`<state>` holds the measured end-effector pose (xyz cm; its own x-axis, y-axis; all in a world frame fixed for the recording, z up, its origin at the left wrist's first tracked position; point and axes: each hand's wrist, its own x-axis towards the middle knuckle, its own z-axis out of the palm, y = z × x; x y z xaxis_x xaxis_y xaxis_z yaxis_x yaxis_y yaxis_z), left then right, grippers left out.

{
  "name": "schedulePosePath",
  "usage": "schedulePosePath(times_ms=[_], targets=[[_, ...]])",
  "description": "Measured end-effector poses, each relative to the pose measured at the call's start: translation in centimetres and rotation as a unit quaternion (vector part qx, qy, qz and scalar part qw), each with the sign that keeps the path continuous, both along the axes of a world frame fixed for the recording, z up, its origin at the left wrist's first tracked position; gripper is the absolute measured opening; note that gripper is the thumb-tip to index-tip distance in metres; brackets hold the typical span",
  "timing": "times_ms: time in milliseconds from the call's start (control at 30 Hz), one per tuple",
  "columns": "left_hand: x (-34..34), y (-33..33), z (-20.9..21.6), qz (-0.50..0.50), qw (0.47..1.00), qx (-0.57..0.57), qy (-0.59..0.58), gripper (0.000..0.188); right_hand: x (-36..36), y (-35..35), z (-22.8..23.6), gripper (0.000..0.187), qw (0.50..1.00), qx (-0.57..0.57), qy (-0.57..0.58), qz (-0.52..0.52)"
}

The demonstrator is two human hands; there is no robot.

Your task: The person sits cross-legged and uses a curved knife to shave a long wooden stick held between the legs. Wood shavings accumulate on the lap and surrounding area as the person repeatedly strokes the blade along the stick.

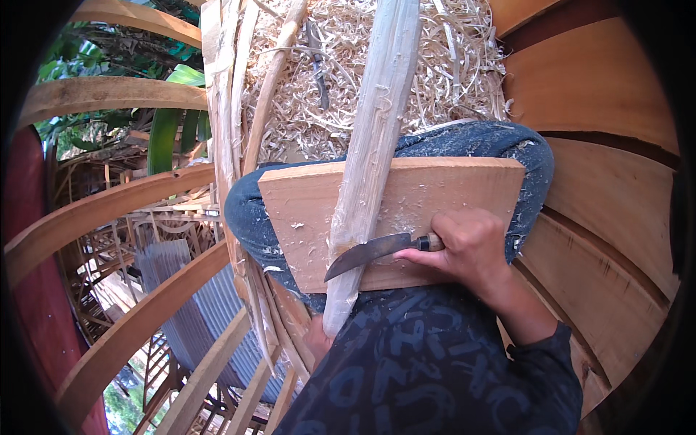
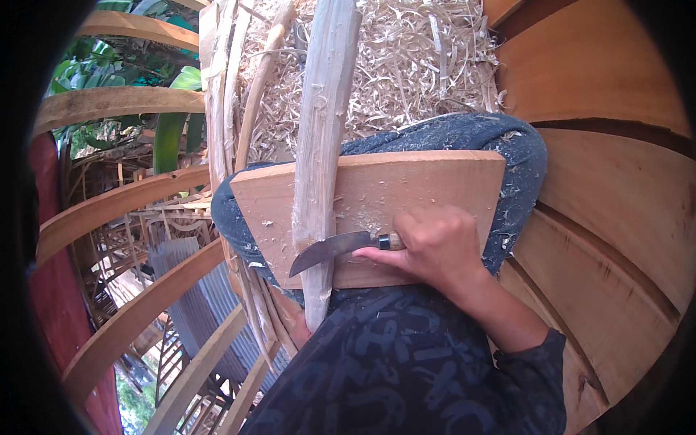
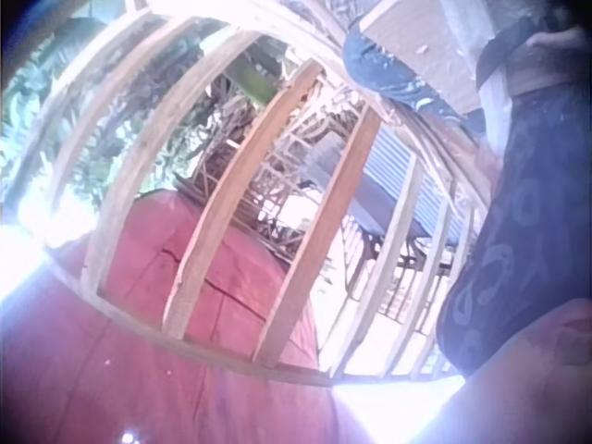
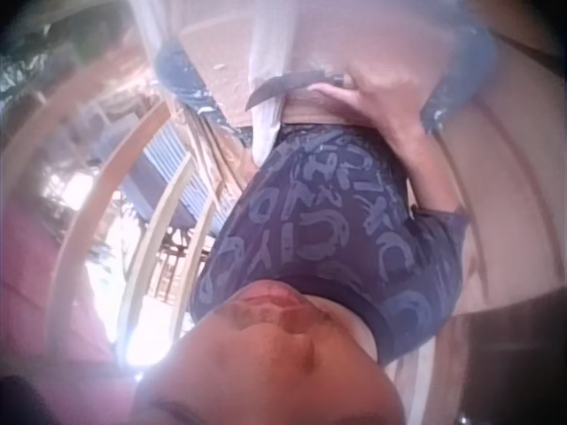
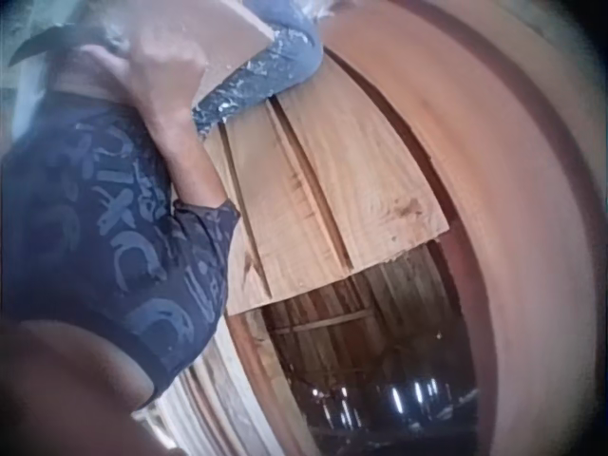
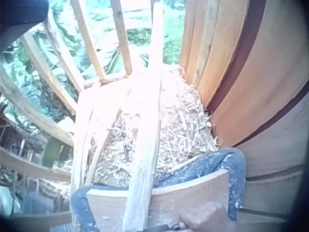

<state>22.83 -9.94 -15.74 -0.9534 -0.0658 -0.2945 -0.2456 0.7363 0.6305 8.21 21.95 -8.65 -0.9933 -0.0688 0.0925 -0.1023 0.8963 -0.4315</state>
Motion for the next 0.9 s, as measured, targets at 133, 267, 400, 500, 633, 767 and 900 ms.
schedulePosePath(times_ms=[133, 267, 400, 500, 633, 767, 900], targets=[[-0.3, 0.2, 0.1, 0.004, 1.0, -0.008, -0.004, 0.042, -1.7, 1.9, 0.0, 0.058, 0.994, 0.028, 0.046, -0.096], [-0.8, 0.2, 0.3, 0.0, 1.0, -0.017, -0.024, 0.043, -4.0, 6.3, 1.8, 0.056, 0.964, 0.019, 0.051, -0.259], [-1.0, 0.3, 0.2, -0.003, 1.0, -0.01, -0.024, 0.043, -3.6, 5.2, 3.3, 0.055, 0.984, 0.019, 0.051, -0.167], [-1.1, 0.3, 0.2, -0.007, 1.0, -0.006, -0.028, 0.043, -1.1, 1.3, 2.2, 0.055, 1.0, -0.017, -0.001, -0.025], [-1.3, 0.1, 0.2, -0.011, 1.0, -0.006, -0.029, 0.043, -0.6, 0.3, 0.8, 0.057, 1.0, -0.005, -0.015, 0.006], [-1.2, -0.4, 0.4, -0.002, 1.0, -0.012, -0.023, 0.043, -4.0, 3.3, 0.8, 0.058, 0.988, 0.075, 0.098, -0.093], [-1.3, -0.2, 0.3, -0.006, 1.0, -0.01, -0.023, 0.043, -4.6, 3.9, 1.4, 0.059, 0.985, 0.082, 0.111, -0.103]])
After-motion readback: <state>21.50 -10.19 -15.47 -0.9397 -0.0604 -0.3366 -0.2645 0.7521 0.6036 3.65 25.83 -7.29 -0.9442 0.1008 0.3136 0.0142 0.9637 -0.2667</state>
